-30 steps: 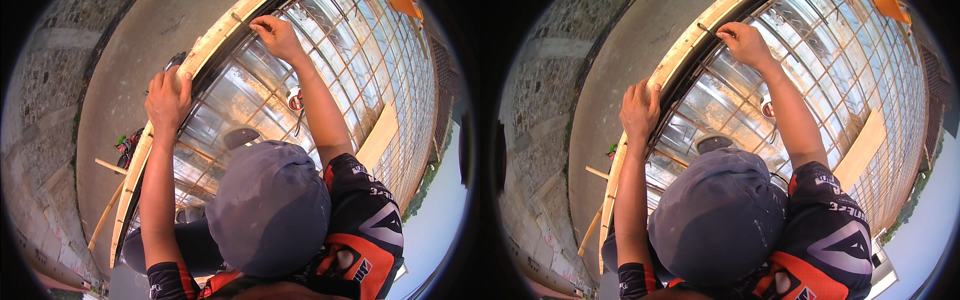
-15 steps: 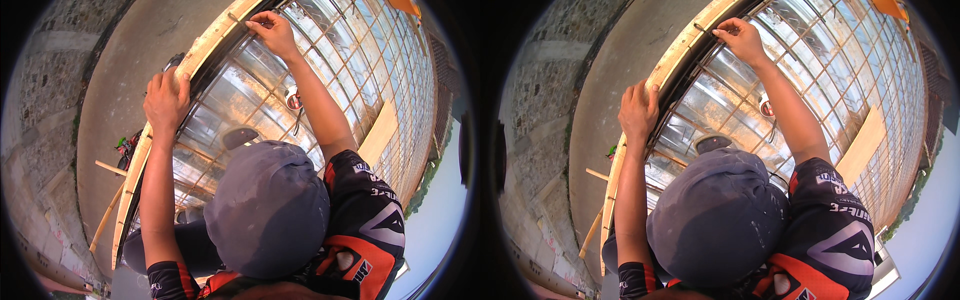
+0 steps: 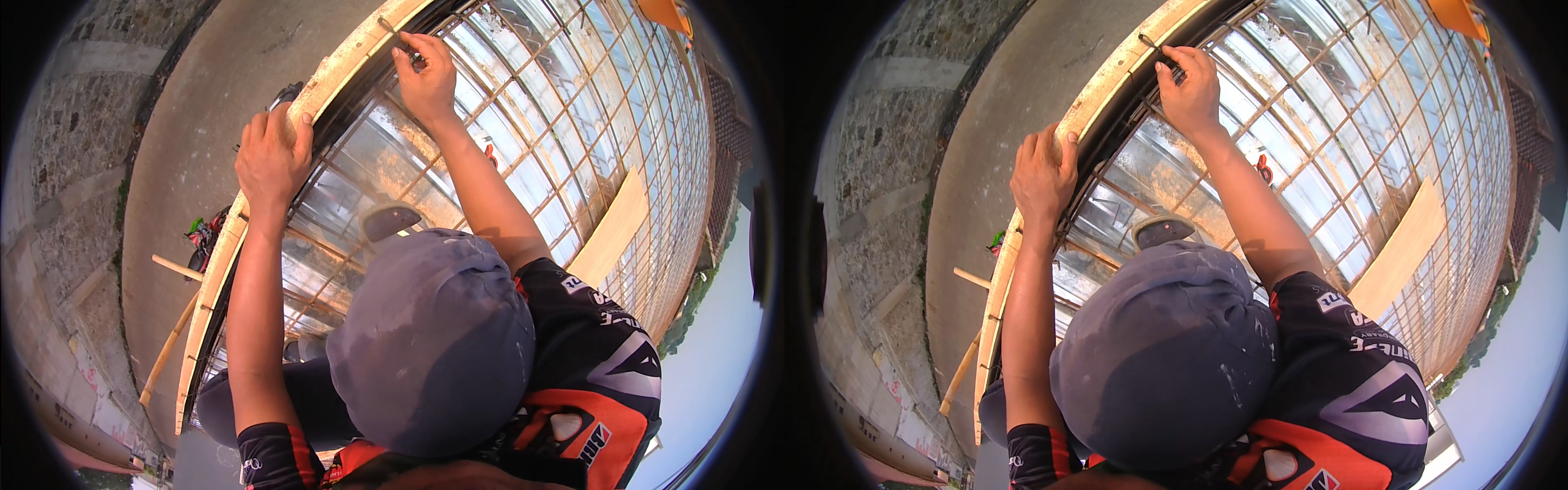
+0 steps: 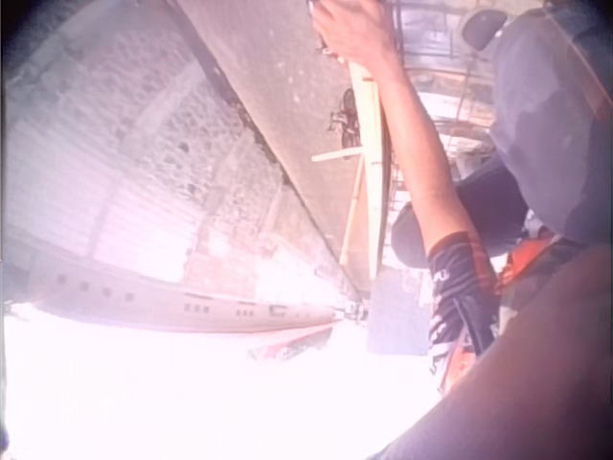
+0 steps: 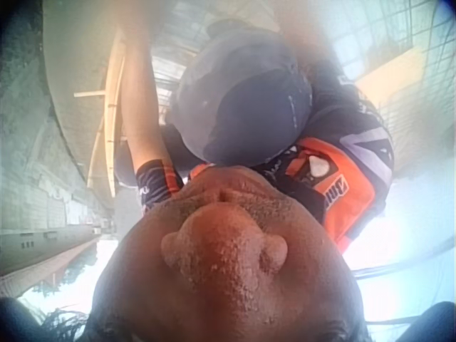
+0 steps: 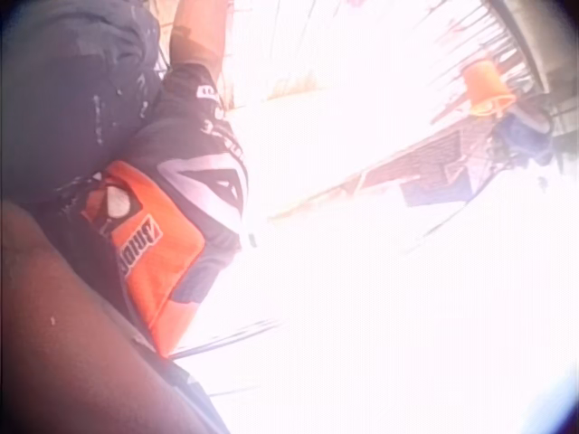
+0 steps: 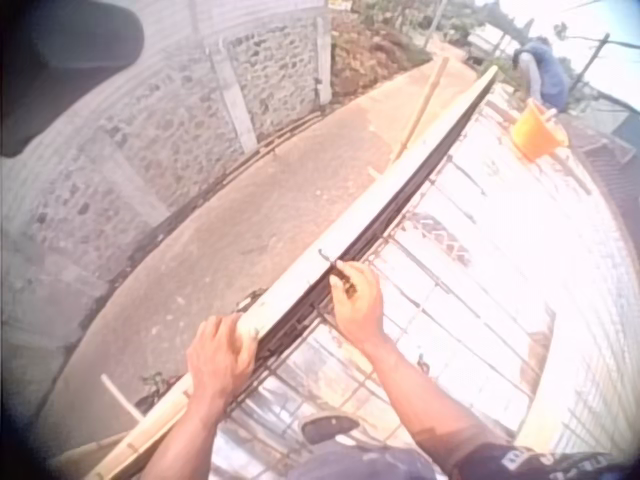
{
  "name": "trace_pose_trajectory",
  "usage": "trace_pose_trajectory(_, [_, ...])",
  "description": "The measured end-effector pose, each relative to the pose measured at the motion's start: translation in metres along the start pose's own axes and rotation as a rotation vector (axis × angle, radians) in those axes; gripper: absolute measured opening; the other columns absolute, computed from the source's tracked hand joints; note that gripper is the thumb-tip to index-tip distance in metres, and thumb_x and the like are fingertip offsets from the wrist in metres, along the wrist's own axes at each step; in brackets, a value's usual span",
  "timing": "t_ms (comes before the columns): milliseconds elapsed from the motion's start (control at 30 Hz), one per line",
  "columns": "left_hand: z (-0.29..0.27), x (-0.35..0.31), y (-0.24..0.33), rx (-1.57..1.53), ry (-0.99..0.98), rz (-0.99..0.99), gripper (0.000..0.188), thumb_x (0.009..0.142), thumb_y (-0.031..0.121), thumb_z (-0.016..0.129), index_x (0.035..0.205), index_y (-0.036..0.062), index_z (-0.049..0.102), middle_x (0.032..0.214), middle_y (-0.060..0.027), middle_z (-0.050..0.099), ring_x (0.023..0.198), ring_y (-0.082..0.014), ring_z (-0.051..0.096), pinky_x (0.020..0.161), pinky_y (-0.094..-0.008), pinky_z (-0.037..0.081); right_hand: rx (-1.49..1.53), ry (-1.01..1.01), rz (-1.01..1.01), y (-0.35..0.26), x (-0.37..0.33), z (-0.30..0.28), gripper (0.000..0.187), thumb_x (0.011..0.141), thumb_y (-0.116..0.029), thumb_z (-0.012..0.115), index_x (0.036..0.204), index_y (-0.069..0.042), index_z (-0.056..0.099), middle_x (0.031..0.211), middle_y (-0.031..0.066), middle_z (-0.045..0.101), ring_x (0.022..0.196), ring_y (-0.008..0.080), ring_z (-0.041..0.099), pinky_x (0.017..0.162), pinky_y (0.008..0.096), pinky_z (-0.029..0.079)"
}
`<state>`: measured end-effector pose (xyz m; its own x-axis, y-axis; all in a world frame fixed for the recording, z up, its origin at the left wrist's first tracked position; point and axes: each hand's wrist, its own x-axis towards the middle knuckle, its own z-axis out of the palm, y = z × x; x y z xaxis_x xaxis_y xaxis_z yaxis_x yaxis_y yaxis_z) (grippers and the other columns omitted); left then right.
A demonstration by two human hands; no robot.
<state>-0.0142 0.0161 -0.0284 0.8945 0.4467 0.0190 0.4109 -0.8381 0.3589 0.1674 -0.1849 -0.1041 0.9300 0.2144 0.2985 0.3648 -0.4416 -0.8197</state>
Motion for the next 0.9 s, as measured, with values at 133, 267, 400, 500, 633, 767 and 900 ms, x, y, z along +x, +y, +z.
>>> trace_pose_trajectory(133, [0.001,0.000,0.000,0.003,0.030,0.012,0.043,0.109,0.047,0.068,0.131,0.0115,0.077,0.117,-0.0130,0.074,0.111,-0.0348,0.073,0.092,-0.0485,0.060,0.049,-0.141,0.105,-0.001,0.012,-0.006,0.031,0.094,-0.022,0.085,0.117,-0.001,0.079,0.119,0.0151,0.075,0.113,0.0323,0.070,0.097,0.0451,0.057])
trace_pose_trajectory(267, [0.003,0.001,0.000,0.006,0.060,0.027,0.043,0.108,0.048,0.068,0.130,0.0123,0.078,0.115,-0.0114,0.075,0.111,-0.0340,0.074,0.092,-0.0477,0.060,-0.066,-0.264,0.177,0.007,0.023,-0.003,0.039,0.087,-0.025,0.087,0.113,0.002,0.076,0.115,0.0197,0.076,0.107,0.0317,0.072,0.090,0.0449,0.058])
trace_pose_trajectory(400, [0.005,-0.002,-0.007,0.015,0.077,0.026,0.042,0.108,0.048,0.069,0.128,0.0126,0.079,0.114,-0.0106,0.075,0.110,-0.0333,0.074,0.091,-0.0472,0.060,-0.066,-0.449,0.390,-0.018,0.034,-0.004,0.036,0.085,-0.022,0.083,0.109,0.003,0.074,0.100,0.0195,0.078,0.090,0.0312,0.075,0.083,0.0437,0.059])
trace_pose_trajectory(500, [0.005,0.001,-0.003,0.002,0.088,0.043,0.043,0.107,0.048,0.069,0.128,0.0124,0.079,0.114,-0.0106,0.075,0.109,-0.0331,0.074,0.091,-0.0475,0.061,-0.052,-0.403,0.332,-0.003,0.040,-0.006,0.033,0.086,-0.023,0.084,0.104,0.002,0.073,0.095,0.0174,0.078,0.087,0.0316,0.075,0.082,0.0444,0.059])
trace_pose_trajectory(633, [0.005,-0.001,-0.006,0.007,0.075,0.040,0.043,0.107,0.048,0.069,0.128,0.0125,0.079,0.114,-0.0108,0.075,0.109,-0.0334,0.074,0.091,-0.0483,0.061,-0.245,-0.110,-0.045,-0.010,0.022,-0.011,0.038,0.087,-0.027,0.088,0.112,-0.006,0.070,0.104,0.0122,0.075,0.100,0.0319,0.073,0.091,0.0470,0.059])
trace_pose_trajectory(767, [0.006,-0.001,-0.004,0.010,0.087,0.037,0.042,0.107,0.048,0.069,0.128,0.0124,0.079,0.114,-0.0112,0.075,0.109,-0.0339,0.074,0.091,-0.0484,0.061,-0.501,-0.051,-0.287,-0.007,0.013,-0.010,0.042,0.083,-0.028,0.092,0.114,-0.012,0.069,0.107,0.0068,0.073,0.104,0.0301,0.072,0.085,0.0454,0.056])
trace_pose_trajectory(900, [0.005,-0.001,0.000,0.020,0.063,0.022,0.043,0.107,0.048,0.069,0.128,0.0122,0.079,0.114,-0.0114,0.075,0.109,-0.0340,0.074,0.092,-0.0482,0.061,-0.577,0.065,-0.389,0.004,0.019,-0.002,0.033,0.080,-0.027,0.091,0.101,-0.014,0.069,0.096,0.0025,0.073,0.092,0.0260,0.073,0.076,0.0432,0.052])
